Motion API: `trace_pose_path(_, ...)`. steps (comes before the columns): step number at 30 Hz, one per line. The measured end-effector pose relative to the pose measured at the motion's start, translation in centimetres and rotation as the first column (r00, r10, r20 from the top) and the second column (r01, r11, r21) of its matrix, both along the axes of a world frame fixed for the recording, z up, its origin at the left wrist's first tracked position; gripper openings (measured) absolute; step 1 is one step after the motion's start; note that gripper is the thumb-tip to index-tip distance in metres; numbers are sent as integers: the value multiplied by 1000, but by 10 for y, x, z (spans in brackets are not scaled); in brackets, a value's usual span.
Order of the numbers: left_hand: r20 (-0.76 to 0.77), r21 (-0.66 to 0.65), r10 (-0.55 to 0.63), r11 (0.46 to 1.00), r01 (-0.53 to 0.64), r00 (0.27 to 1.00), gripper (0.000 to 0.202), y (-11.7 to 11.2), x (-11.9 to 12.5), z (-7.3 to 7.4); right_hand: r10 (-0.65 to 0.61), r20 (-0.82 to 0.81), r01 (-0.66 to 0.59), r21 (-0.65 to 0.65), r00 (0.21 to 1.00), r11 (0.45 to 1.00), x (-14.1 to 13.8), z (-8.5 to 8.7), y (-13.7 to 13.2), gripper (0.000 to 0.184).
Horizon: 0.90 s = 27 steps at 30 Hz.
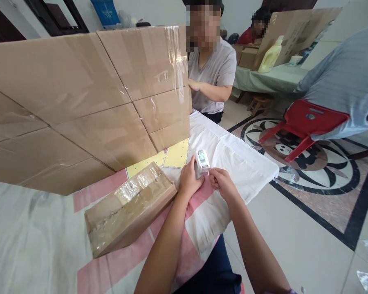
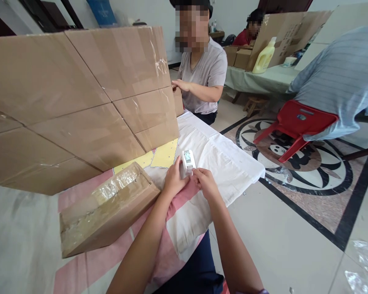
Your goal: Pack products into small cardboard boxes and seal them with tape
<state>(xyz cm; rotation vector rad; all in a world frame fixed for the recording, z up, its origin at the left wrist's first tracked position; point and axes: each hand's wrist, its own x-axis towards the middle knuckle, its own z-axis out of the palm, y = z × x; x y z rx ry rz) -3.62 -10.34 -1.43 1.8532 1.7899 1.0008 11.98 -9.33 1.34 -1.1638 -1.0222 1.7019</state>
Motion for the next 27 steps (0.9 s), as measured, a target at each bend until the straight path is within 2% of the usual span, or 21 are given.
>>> trace_pose_path(11, -16, 6, 10, 1000, -10, 1000, 95, 1, 2, 1, -160, 48, 155, 95, 986, 983, -9, -15, -8, 32)
trace_pose_path(17, -19, -12, 24, 1000, -25, 1000, 94, 3, 2, 1, -75, 44, 72, 59, 996, 996, -10, -7, -8, 34)
trace_pose_path(22, -1, -18, 24, 1000, -24, 1000, 91, 2, 2, 2, -2, 65, 4, -40, 998, 999, -12, 1, -3, 31)
trace_pose_path(27, 22, -27, 24, 999, -24, 999, 90, 0, 3, 7, -58, 65, 62, -64, 996, 996, -13, 2, -3, 32)
